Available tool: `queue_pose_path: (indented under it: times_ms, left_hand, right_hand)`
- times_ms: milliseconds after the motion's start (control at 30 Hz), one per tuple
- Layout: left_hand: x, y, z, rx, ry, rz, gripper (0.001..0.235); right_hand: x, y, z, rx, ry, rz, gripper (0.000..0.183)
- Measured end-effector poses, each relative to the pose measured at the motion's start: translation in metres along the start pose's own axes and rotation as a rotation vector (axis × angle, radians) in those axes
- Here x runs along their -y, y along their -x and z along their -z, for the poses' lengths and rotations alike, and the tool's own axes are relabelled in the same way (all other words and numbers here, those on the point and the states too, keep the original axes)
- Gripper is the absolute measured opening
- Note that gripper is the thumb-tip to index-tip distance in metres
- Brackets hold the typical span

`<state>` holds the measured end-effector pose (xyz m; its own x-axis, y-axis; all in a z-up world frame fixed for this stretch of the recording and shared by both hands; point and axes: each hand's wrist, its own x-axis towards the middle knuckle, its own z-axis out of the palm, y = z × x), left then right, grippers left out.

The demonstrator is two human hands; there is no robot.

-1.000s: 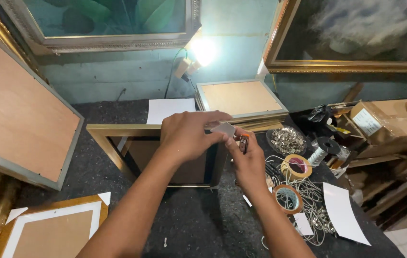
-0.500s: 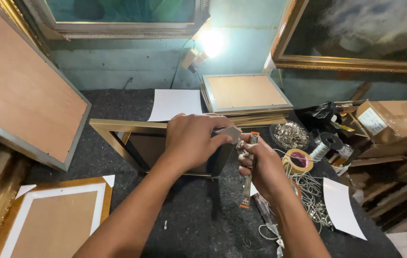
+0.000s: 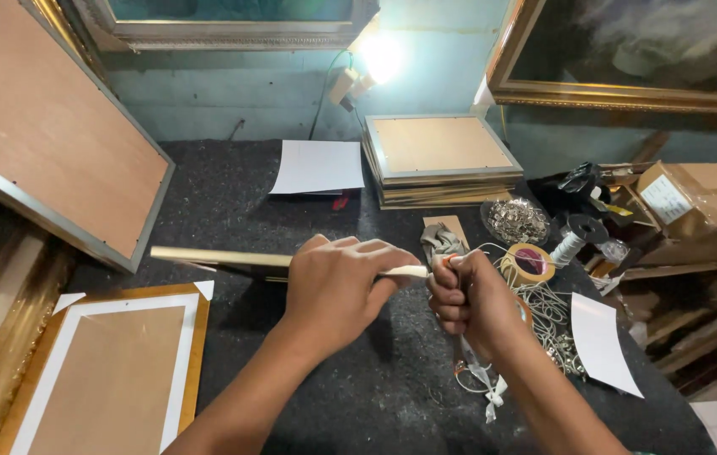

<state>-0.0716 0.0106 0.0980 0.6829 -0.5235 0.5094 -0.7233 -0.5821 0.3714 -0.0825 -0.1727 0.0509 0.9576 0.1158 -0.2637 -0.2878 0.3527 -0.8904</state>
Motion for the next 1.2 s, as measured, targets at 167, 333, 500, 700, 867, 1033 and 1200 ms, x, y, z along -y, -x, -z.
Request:
queue_pose_path:
  times_ms: [167, 333, 500, 700, 867, 1033, 1200]
  left_hand:
    - [-0.004, 0.031, -0.015, -0.067, -0.112, -0.084, 0.021]
    - [-0.01, 0.058, -0.024, -0.134, -0.149, -0.111, 0.029]
    - [-0.014, 0.078, -0.03, -0.149, -0.224, -0.142, 0.027]
    - [-0.015, 0.09, -0.036, -0.152, -0.217, -0.135, 0.028]
    - [-0.017, 0.096, -0.037, -0.147, -0.211, -0.123, 0.036]
    - [-0.016, 0.098, -0.039, -0.159, -0.175, -0.113, 0.033]
    - [-0.016, 0.097, -0.037, -0.153, -0.15, -0.104, 0.033]
  right_hand:
    - [-0.019, 0.019, 0.002, -0.039, 0.248, 0.087, 0.013]
    - [-0.012, 0.057, -0.018, -0.186, 1.2, 0.231, 0.038]
    - [-0.026, 0.063, -0.007, -0.1, 1.664, 0.599, 0.054]
    - [-0.034, 0.068, -0.009, -0.045, 1.806, 0.757, 0.053]
    - [-0.039, 0.069, -0.007, -0.001, 1.871, 0.806, 0.049]
    - [-0.041, 0.066, -0.002, 0.043, 1.9, 0.882, 0.044]
    - [-0.043, 0.059, 0.006, 0.069, 2.01, 1.08, 0.04]
